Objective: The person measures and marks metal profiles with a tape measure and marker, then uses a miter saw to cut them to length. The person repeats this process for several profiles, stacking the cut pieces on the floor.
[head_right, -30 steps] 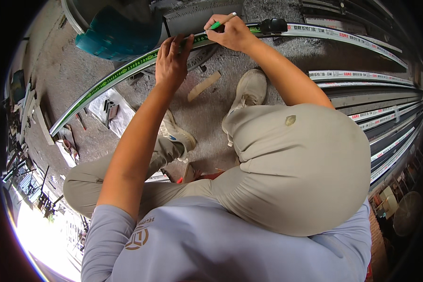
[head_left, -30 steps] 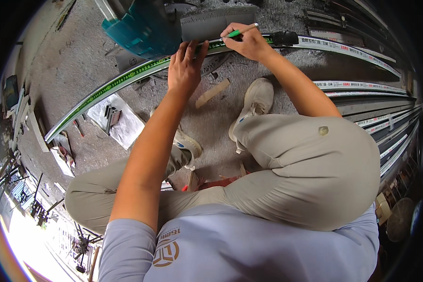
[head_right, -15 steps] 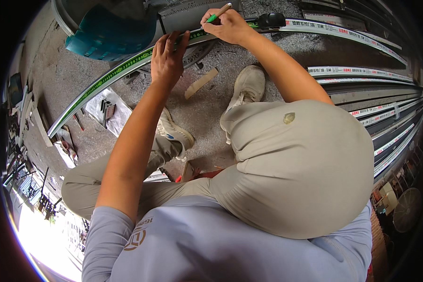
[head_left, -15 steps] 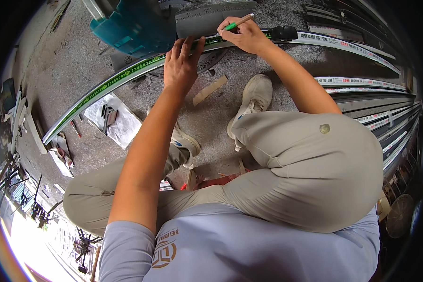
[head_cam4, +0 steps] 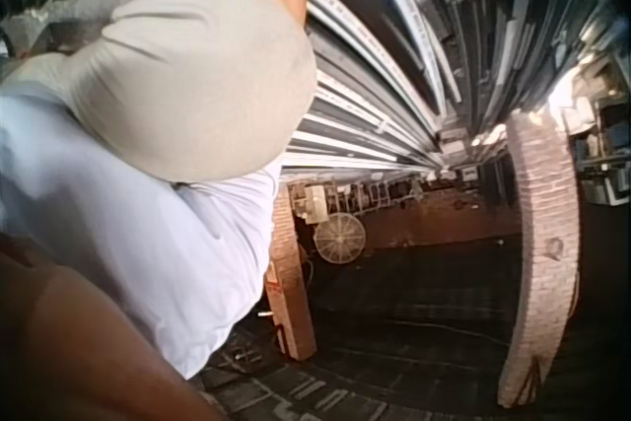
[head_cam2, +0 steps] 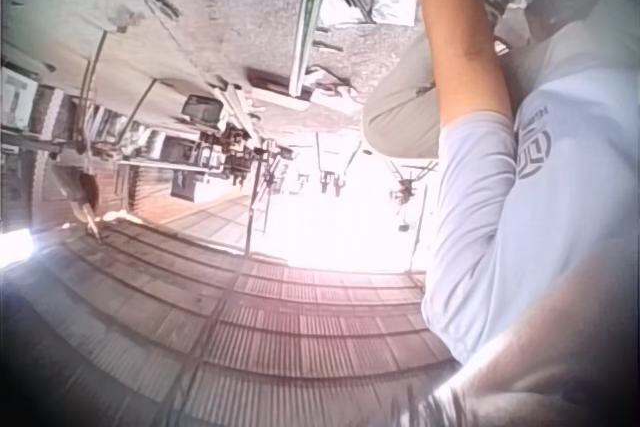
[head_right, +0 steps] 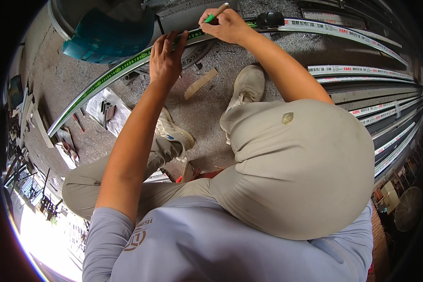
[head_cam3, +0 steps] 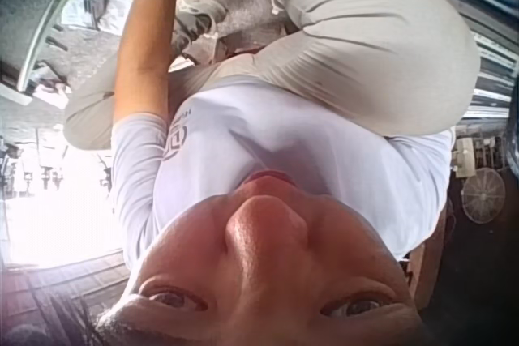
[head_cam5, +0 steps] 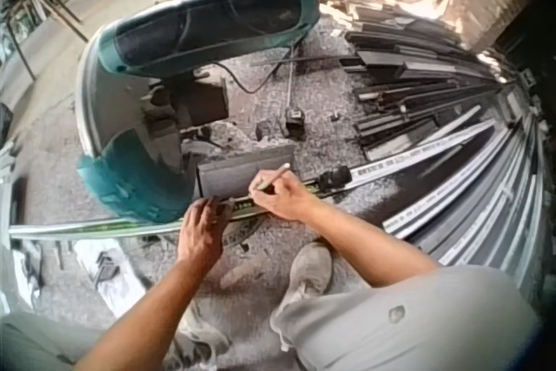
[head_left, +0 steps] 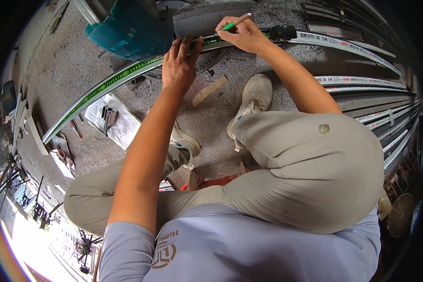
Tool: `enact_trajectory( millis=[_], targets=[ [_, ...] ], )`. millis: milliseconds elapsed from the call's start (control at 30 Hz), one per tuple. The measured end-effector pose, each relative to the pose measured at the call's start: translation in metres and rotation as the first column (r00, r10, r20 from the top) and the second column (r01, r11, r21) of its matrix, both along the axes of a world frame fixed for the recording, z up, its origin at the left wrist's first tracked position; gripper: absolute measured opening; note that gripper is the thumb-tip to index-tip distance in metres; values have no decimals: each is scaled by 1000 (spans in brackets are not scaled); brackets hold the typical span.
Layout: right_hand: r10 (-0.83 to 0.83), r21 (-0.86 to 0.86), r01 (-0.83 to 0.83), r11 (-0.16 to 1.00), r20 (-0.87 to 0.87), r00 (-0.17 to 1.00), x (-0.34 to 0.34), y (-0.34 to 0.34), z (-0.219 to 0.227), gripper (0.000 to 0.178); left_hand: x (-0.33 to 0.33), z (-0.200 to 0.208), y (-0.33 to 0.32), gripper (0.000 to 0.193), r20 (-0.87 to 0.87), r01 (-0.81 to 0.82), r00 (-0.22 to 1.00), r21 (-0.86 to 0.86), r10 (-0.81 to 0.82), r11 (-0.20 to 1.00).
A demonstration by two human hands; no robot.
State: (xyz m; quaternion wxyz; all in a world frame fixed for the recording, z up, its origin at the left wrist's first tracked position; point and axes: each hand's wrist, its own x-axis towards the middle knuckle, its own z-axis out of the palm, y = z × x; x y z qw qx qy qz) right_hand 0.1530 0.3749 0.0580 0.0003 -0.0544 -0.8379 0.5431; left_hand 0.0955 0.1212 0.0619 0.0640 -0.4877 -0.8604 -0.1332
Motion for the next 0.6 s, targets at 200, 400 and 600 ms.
enact_trajectory(
  millis=[200, 400, 600],
  targets=[
    [-9, -7, 8, 1000, -12, 1000, 1, 0, -4, 16, -1, 0, 2, 75, 10, -1, 1000, 11, 1, 1000],
    [0, 13, 0, 1000, -2, 1000, 0, -1, 5, 16, -1, 1, 2, 75, 17, -7, 1000, 15, 7, 1000],
    [-49, -110, 51, 993, 17, 999, 0, 1, 1, 16, -1, 1, 5, 76, 22, 3, 1000, 40, -4, 999]
  ],
)
